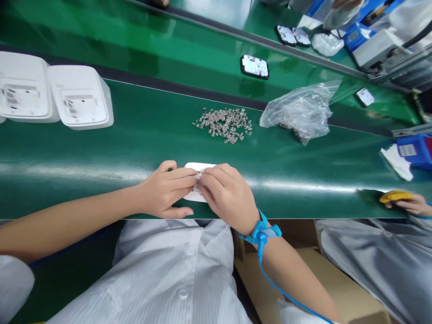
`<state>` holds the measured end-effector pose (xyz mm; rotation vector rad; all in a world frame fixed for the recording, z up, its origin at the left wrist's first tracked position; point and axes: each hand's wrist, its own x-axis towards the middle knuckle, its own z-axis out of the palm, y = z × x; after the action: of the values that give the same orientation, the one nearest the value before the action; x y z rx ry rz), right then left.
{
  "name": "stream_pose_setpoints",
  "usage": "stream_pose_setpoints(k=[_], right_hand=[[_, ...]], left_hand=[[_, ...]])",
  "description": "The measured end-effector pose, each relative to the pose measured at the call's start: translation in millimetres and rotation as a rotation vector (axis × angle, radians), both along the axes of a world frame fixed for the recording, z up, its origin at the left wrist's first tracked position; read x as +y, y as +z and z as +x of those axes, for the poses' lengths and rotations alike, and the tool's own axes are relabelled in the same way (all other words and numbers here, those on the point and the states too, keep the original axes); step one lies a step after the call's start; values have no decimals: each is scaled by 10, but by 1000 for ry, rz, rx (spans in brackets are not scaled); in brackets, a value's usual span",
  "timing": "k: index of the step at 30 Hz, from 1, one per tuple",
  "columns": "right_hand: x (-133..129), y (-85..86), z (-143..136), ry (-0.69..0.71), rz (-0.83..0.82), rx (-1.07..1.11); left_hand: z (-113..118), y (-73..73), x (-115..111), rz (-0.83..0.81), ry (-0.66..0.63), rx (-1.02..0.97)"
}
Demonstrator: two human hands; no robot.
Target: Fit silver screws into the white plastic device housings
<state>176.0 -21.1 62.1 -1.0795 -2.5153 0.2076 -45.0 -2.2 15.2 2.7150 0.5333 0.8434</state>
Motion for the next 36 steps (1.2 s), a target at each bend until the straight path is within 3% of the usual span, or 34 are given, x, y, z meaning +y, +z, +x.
stream_pose_setpoints(k=[6, 25, 36], right_hand=[[-123, -61, 42, -9, 75, 26], [-142, -103, 66, 18, 113, -11], [-70, -110, 15, 124, 152, -58]], left_hand=[[5, -3, 3, 19, -1, -6], [24, -23, 16, 51, -32, 59], [32, -33, 20, 80, -36, 18]])
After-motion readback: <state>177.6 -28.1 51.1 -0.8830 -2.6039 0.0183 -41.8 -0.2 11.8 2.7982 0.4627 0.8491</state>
